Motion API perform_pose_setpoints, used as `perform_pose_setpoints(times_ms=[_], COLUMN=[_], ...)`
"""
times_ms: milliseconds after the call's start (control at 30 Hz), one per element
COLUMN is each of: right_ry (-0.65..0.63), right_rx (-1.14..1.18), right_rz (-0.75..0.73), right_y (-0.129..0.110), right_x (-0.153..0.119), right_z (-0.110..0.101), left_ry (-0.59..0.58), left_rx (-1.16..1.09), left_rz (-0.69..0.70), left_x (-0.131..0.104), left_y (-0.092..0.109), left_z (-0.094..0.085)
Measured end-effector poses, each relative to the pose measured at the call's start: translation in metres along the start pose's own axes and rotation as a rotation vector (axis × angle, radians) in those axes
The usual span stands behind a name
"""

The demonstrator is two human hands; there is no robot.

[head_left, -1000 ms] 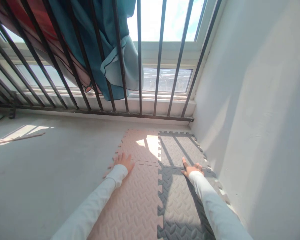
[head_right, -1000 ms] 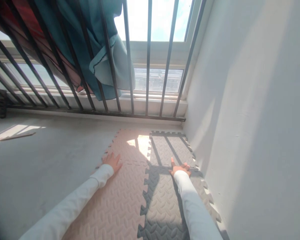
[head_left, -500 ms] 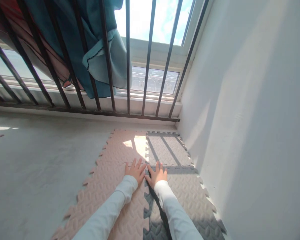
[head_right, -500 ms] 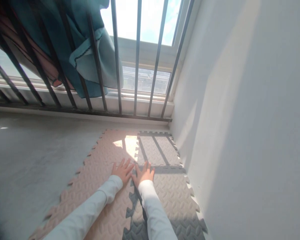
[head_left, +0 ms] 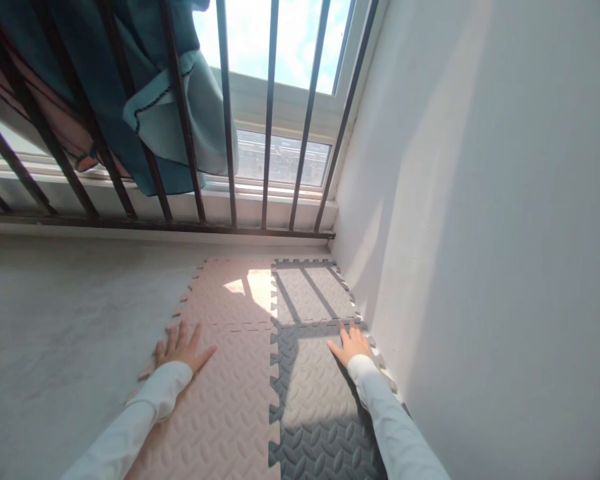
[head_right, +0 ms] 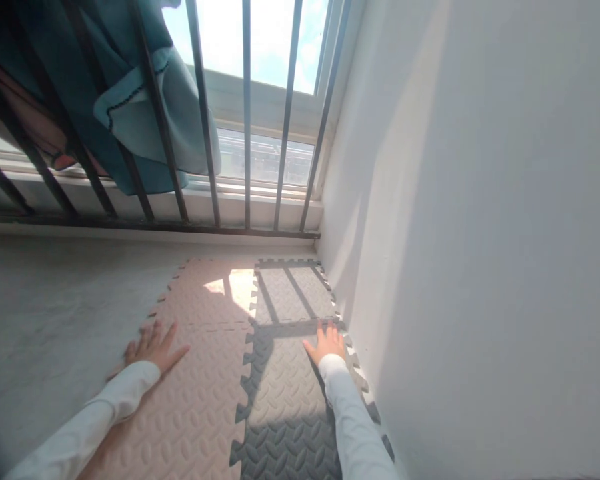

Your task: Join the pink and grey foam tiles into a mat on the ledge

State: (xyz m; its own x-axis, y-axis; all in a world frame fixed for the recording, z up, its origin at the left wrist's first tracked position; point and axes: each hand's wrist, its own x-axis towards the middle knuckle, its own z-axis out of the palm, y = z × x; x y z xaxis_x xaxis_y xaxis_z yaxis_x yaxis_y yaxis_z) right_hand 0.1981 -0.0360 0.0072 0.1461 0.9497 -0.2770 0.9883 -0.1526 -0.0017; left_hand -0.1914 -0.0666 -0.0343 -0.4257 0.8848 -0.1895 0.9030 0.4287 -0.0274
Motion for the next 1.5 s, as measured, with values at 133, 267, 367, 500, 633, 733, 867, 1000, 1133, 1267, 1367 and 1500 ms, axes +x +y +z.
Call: perform_pose_setpoints(times_ms=[133, 267, 367, 500, 633, 733, 867, 1000, 1133, 1267, 1367, 1500], right_ry=[-0.034, -0.095, -0.112, -0.107, -0.132, -0.143, -0.159, -0.163, -0.138, -0.049, -0.022, -0.113], right_rx=[-0.050, -0.074, -0.079, -0.086, -0.103, -0.124, -0.133, -0.128, -0.103, -0.059, -0.008, 0.102], right_rz=[-0.032, -0.036, -0.036, -0.052, -0.058, -0.054, -0.055, -0.047, -0.038, -0.019, -0.001, -0.082], right_y=[0.002, 0.001, 0.001, 0.002, -0.001, -0.004, -0.008, -0.011, -0.012, -0.016, -0.026, -0.043], right_x=[0.011, 0.019, 0.023, 0.027, 0.026, 0.022, 0.018, 0.019, 0.018, 0.002, -0.023, -0.075], right_z=[-0.002, -0.007, -0.007, -0.006, -0.011, -0.015, -0.017, -0.016, -0.016, -0.012, -0.008, 0.004], left_ry=[-0.004, -0.030, -0.056, -0.113, -0.214, -0.246, -0.223, -0.206, -0.161, -0.125, -0.059, -0.096], left_rx=[0.013, 0.027, 0.026, 0.055, 0.091, 0.088, 0.081, 0.088, 0.074, 0.094, 0.146, 0.074], left_rz=[0.000, -0.011, -0.024, -0.012, 0.056, 0.069, 0.059, 0.064, 0.071, 0.092, 0.146, 0.206], left_x=[0.001, 0.004, 0.007, 0.008, 0.006, 0.005, 0.002, 0.002, 0.002, -0.006, -0.029, -0.092], left_y=[0.000, 0.001, 0.001, -0.001, -0.004, -0.005, -0.003, -0.003, -0.005, -0.002, 0.013, 0.044], left_z=[0.005, 0.004, 0.004, 0.000, -0.010, -0.016, -0.016, -0.012, -0.008, -0.022, -0.039, -0.037])
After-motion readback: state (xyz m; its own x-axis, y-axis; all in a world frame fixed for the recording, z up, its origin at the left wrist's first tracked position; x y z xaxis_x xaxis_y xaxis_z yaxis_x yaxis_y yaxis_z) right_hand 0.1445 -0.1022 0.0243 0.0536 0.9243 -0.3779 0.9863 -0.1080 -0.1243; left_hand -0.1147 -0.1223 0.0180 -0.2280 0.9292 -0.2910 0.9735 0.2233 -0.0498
